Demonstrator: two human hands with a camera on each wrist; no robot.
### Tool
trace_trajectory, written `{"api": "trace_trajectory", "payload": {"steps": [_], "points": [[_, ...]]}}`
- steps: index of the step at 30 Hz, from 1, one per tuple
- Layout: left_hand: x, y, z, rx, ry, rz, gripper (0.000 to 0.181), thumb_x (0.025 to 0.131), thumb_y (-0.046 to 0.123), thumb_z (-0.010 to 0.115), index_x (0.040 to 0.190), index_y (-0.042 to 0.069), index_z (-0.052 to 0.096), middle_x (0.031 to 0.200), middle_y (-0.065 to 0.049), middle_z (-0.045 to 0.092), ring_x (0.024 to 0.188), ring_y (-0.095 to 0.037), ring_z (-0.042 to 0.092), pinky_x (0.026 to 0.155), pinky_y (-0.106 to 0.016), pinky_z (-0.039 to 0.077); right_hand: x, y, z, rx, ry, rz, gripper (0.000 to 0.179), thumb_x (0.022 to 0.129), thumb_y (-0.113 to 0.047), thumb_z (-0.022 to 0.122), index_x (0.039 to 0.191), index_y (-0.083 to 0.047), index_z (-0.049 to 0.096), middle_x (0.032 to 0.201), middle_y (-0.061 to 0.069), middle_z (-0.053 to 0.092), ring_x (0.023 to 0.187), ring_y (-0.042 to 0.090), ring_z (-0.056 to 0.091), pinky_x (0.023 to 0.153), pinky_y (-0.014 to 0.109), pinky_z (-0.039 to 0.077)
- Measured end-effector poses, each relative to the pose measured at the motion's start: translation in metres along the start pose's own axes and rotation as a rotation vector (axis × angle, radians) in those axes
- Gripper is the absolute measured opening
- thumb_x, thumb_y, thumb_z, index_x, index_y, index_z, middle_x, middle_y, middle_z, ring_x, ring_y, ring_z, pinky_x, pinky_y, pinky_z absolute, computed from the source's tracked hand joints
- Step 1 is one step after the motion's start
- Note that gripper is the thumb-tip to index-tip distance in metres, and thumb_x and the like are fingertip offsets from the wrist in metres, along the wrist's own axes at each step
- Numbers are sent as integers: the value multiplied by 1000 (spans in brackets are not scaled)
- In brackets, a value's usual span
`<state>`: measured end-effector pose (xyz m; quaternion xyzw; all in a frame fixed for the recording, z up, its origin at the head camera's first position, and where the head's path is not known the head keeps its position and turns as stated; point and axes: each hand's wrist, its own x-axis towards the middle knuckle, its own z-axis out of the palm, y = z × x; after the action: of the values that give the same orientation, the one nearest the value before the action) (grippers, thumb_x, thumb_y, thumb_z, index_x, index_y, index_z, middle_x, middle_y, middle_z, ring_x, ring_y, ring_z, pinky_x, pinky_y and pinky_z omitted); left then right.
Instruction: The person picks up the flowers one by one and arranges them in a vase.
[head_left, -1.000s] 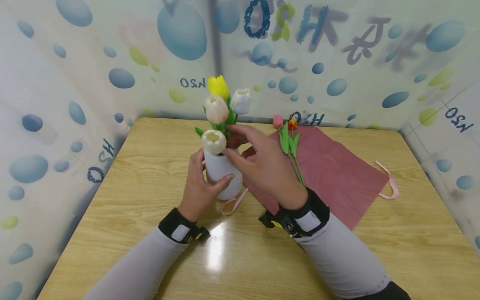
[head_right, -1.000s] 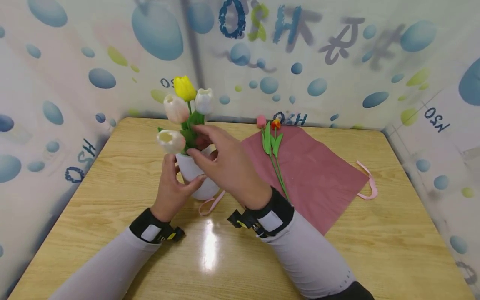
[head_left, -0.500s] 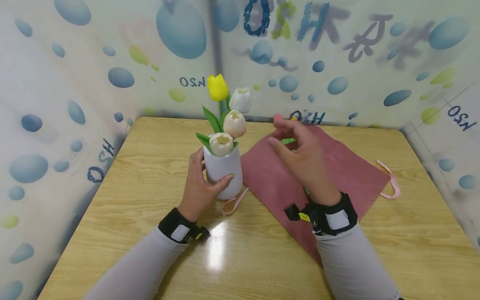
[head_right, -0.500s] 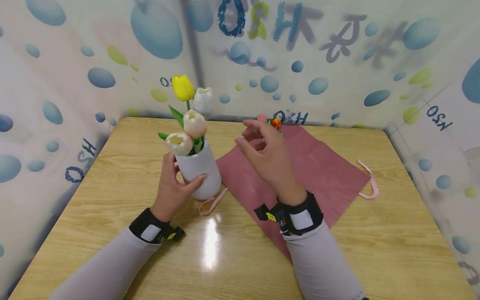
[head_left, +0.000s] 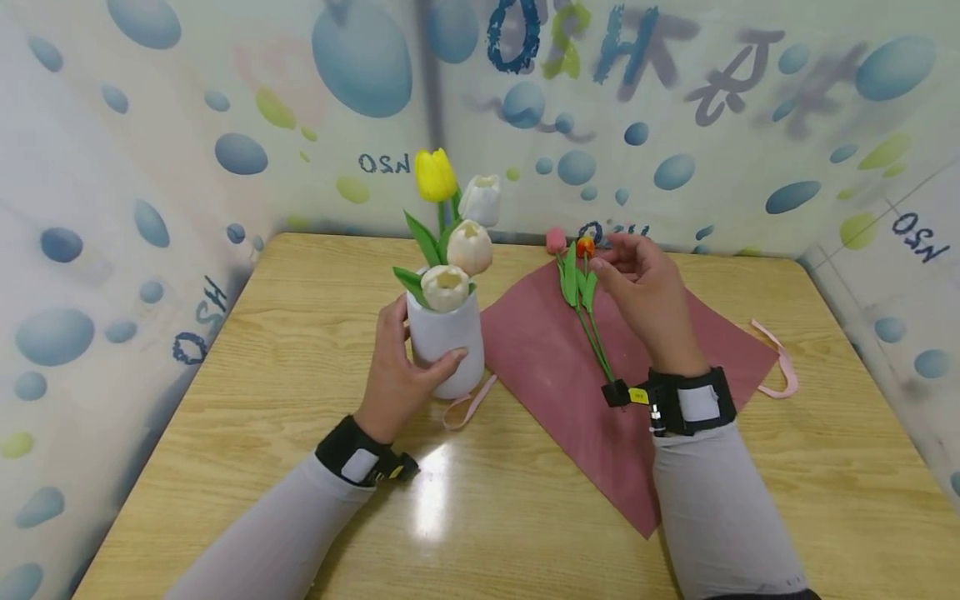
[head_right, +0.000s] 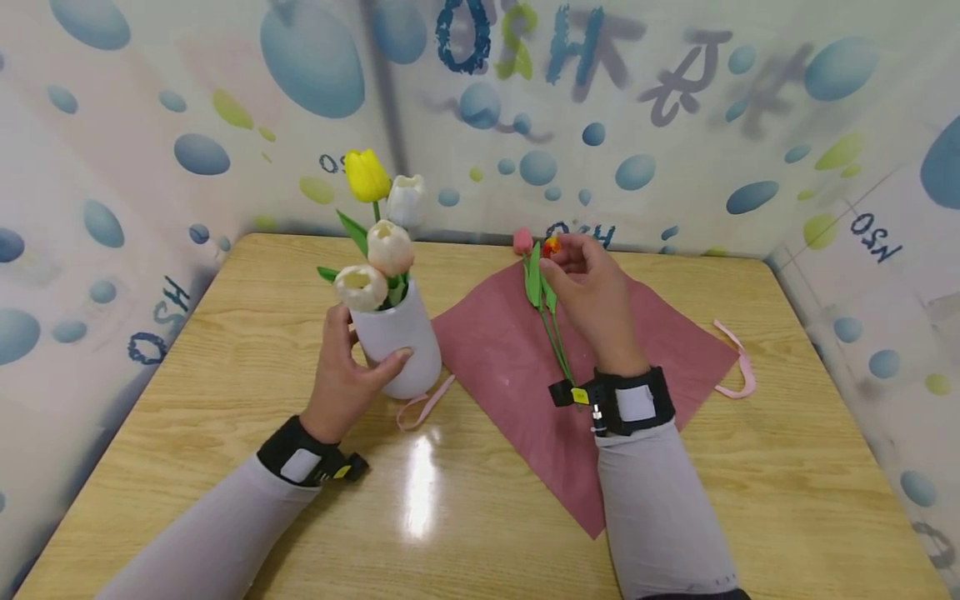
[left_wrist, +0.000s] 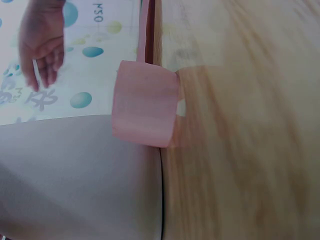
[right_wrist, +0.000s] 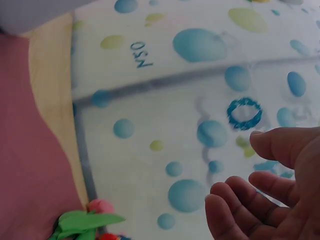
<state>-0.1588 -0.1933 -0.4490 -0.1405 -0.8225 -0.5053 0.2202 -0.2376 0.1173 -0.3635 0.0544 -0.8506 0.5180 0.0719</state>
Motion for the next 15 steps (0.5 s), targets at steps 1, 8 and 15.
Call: {"api": "trace_trajectory", "payload": {"steps": [1,8,15], "points": [[0,0,0,0,-1,0,97,82,20,88,160,17,30,144,-16,44,131,-25,44,104,-58,46,2,3,0,-11,-10,30,53,101,-37,68,145,-10,55,122,10,66,107,16,61,86,22,51],[0,1,0,0,-4,-12,97,82,20,88,160,17,30,145,-15,44,132,-25,44,105,-59,46,16,34,4,-172,-87,176,60,101,-46,65,149,-12,52,129,11,63,118,28,59,93,42,53],[0,2,0,-11,-4,-14,97,82,20,88,160,16,30,144,-16,44,132,-26,44,105,-58,46,23,59,6,-243,-101,166,53,102,-34,65,146,-6,56,131,17,65,119,33,61,96,50,54]]}}
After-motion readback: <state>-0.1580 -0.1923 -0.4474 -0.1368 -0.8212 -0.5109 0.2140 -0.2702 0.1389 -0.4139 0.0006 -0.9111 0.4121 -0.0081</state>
